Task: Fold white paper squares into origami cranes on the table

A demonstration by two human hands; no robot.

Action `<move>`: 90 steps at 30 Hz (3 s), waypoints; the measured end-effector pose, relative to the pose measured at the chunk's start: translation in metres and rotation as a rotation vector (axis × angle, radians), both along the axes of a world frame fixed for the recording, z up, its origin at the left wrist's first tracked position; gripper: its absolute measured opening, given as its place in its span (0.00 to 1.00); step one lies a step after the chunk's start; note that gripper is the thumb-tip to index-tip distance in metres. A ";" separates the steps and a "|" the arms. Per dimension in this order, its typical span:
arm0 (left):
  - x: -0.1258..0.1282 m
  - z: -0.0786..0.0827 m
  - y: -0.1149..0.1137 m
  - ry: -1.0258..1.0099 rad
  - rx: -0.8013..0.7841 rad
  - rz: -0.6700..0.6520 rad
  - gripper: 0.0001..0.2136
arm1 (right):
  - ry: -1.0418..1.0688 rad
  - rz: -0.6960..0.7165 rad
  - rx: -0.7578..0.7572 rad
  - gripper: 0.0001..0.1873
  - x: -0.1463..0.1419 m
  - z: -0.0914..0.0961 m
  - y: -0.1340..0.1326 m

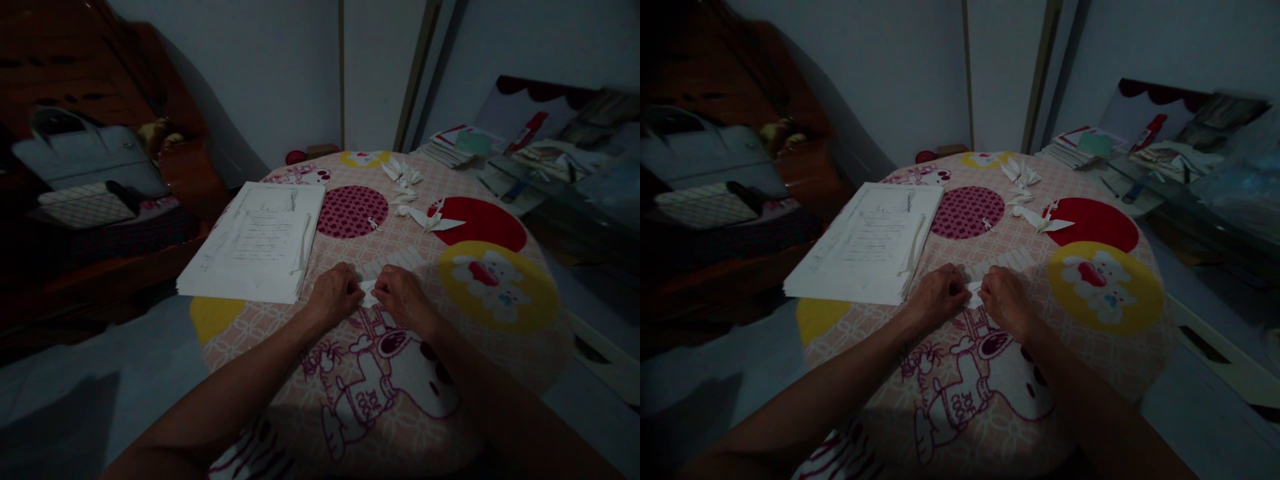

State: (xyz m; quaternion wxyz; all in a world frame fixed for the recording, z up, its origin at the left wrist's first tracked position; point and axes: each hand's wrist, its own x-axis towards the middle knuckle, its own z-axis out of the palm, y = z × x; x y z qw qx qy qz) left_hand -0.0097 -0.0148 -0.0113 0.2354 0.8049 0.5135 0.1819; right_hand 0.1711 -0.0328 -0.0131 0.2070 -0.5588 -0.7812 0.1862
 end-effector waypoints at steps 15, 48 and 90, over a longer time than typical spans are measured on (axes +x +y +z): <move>0.000 -0.004 0.000 0.042 -0.014 -0.011 0.07 | 0.000 0.036 0.071 0.12 0.005 -0.013 0.002; -0.009 -0.017 0.004 -0.138 0.083 -0.222 0.07 | 0.080 -0.170 -0.002 0.08 -0.005 -0.005 0.002; -0.020 -0.016 0.015 -0.275 -0.076 -0.216 0.15 | 0.214 -0.172 -0.166 0.08 -0.013 0.003 0.007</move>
